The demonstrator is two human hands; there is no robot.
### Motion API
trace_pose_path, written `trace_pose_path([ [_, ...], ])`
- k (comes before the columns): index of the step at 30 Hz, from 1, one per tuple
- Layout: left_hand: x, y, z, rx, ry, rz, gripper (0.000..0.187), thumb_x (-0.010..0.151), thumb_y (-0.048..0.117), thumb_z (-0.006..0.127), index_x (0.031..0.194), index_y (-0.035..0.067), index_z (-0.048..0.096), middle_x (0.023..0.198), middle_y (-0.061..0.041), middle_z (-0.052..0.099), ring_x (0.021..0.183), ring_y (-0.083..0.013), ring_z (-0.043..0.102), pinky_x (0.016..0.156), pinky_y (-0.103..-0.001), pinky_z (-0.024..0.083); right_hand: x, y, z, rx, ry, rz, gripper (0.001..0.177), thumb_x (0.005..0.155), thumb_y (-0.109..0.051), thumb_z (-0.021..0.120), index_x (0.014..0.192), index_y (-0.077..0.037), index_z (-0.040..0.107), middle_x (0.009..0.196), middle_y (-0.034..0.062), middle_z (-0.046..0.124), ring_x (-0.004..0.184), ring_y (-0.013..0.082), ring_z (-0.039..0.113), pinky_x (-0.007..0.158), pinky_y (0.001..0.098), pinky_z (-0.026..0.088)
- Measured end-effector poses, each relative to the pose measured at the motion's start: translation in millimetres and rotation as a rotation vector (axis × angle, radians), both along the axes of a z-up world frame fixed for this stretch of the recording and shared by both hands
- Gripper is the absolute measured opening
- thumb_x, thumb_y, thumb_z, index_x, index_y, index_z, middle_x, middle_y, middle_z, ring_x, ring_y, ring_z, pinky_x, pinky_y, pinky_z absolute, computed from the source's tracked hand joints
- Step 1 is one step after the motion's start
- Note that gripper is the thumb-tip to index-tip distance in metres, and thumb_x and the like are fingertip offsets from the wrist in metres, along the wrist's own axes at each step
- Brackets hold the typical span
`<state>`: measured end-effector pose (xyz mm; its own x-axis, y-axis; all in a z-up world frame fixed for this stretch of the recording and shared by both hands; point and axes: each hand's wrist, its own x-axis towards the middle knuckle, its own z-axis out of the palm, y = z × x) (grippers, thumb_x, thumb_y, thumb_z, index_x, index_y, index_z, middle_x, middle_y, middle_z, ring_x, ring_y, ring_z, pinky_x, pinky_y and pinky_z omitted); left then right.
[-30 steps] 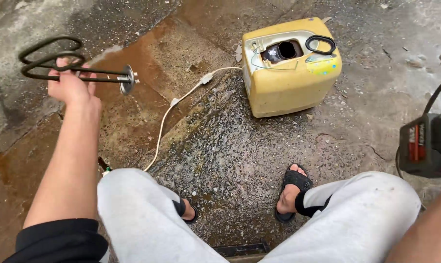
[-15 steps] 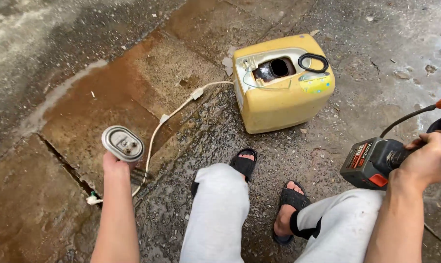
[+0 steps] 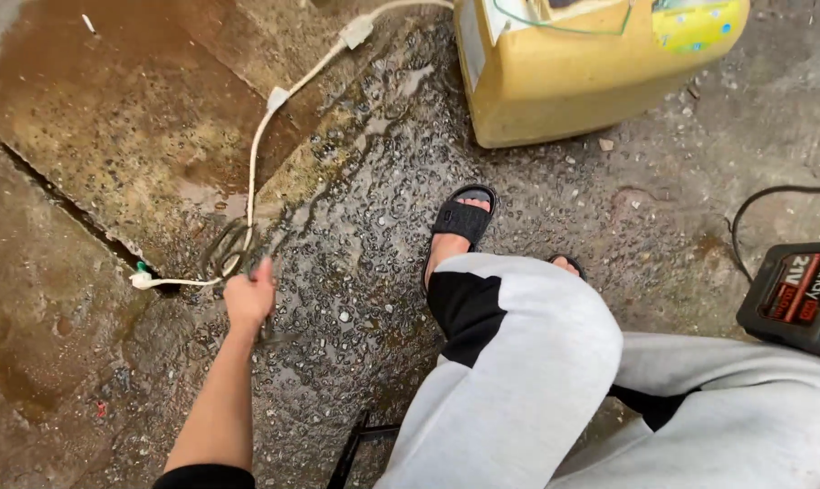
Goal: Clean a heating element with a pressure washer and use a power drill to disassemble an appliance.
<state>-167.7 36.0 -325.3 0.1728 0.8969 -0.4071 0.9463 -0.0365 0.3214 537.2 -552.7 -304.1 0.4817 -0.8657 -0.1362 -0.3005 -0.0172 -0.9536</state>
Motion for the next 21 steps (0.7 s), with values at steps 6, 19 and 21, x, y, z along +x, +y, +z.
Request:
trace_pose_path([
  [6, -79.4, -51.1, -80.8, -0.255, 0.089, 0.237, 0.065, 0.098, 0.066, 0.056, 0.076, 0.008, 0.075, 0.064, -0.016, 0.069, 0.065, -0.0337, 0.071, 0.056, -0.048, 0.06, -99.5, 121.3, -65.9, -0.2, 0.158, -0.53, 0.015, 0.109, -0.021, 0.05, 0.108, -0.014, 0.064, 0.093, 0.0005, 0.059, 0.092, 0.0177, 0.057, 0.094, 0.0339, 0.049],
  [19, -95.2, -90.8, -88.4, -0.366, 0.46, -0.153, 0.059, 0.095, 0.071, 0.057, 0.107, 0.019, 0.081, 0.098, -0.017, 0.081, 0.105, -0.0388, 0.076, 0.092, -0.05, 0.059, -336.5, 446.0, -174.6, -0.57, 0.341, -1.752, 0.021, 0.108, -0.019, 0.047, 0.113, -0.007, 0.063, 0.106, 0.0079, 0.066, 0.107, 0.0296, 0.064, 0.103, 0.045, 0.05],
  [21, -105.8, -89.8, -106.3, -0.331, 0.482, -0.096, 0.061, 0.096, 0.071, 0.056, 0.116, 0.018, 0.078, 0.103, -0.022, 0.079, 0.106, -0.0426, 0.074, 0.093, -0.052, 0.058, -338.7, 449.6, -178.7, -0.595, 0.31, -1.738, 0.021, 0.107, -0.017, 0.048, 0.114, -0.005, 0.064, 0.107, 0.0103, 0.067, 0.108, 0.0314, 0.065, 0.104, 0.0468, 0.049],
])
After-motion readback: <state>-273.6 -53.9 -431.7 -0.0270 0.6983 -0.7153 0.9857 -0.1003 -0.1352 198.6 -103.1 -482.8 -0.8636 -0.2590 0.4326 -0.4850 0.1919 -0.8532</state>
